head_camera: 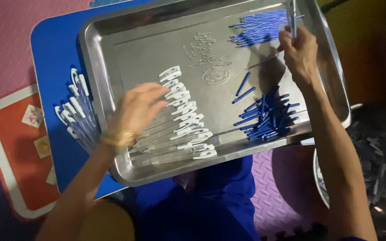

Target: The person assembles pens by hand, inserting ink refills and springs into clear barrels and attaching blue caps, before placing them in a pile.

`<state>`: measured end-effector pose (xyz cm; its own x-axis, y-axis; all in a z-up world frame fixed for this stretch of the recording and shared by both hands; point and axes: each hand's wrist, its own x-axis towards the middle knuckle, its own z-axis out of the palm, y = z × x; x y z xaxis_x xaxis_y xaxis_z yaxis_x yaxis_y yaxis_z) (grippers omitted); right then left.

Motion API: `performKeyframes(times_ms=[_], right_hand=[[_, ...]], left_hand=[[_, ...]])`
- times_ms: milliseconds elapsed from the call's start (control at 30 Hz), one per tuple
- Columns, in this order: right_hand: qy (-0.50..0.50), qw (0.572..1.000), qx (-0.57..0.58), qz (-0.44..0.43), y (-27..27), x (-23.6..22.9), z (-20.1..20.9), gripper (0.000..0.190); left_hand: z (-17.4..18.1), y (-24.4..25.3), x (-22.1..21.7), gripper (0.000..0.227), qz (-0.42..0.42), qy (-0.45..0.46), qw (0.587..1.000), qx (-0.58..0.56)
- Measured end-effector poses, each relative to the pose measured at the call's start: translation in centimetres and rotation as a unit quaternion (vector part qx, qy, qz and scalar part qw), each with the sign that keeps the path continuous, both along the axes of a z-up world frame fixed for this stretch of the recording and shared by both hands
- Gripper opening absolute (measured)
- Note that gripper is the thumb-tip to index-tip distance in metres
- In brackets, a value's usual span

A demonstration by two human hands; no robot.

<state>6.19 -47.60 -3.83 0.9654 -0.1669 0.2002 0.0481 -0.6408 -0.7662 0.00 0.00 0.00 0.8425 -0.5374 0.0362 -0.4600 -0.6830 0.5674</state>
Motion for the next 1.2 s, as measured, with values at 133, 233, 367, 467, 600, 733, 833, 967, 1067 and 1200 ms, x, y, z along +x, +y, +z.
performKeyframes(times_ms=[133, 233, 367, 467, 600, 733, 833, 967, 1067, 1200], right_hand=[[0.02, 0.998, 0.002, 0.056, 3.8, -3.0, 0.0, 0.033], [0.074, 0.989, 0.065, 0.114, 9.7, -4.4, 1.9, 0.025], [0.206, 0.956, 0.064, 0.201, 17.3, -4.7, 3.9, 0.04], [0.209, 0.945, 0.016, 0.249, 20.7, -3.8, 3.8, 0.043], [-0.027, 0.935, -0.075, 0.345, 22.8, -1.0, -1.2, 0.038], [-0.026, 0.93, -0.064, 0.361, 23.6, -1.6, -1.8, 0.034], [-0.001, 0.938, -0.068, 0.34, 23.8, -1.9, -1.7, 0.037], [-0.067, 0.951, -0.087, 0.288, 24.1, -0.6, -6.2, 0.035], [-0.12, 0.953, -0.093, 0.261, 24.7, 0.0, -9.8, 0.034], [-0.07, 0.962, -0.085, 0.252, 26.2, -1.8, -9.1, 0.042]], left_hand=[[3.3, 7.7, -2.6, 0.033, 0.097, -0.123, 0.987, -0.024], [-1.3, 16.6, -4.7, 0.044, 0.2, -0.36, 0.881, 0.233], [-3.2, 21.5, -7.2, 0.045, 0.296, -0.148, 0.922, 0.201], [-0.9, 19.6, -8.0, 0.055, 0.387, 0.028, 0.904, 0.178], [-0.2, 17.1, -8.3, 0.069, 0.446, 0.229, 0.858, 0.111], [-1.7, 17.8, -8.8, 0.061, 0.443, 0.202, 0.867, 0.103], [-2.6, 18.7, -9.3, 0.044, 0.428, 0.192, 0.883, 0.009], [-5.0, 20.3, -9.3, 0.057, 0.416, 0.179, 0.889, 0.074], [-15.3, 26.6, -9.1, 0.049, 0.249, -0.025, 0.934, 0.256], [-17.9, 30.6, -9.0, 0.06, 0.142, -0.159, 0.865, 0.454]])
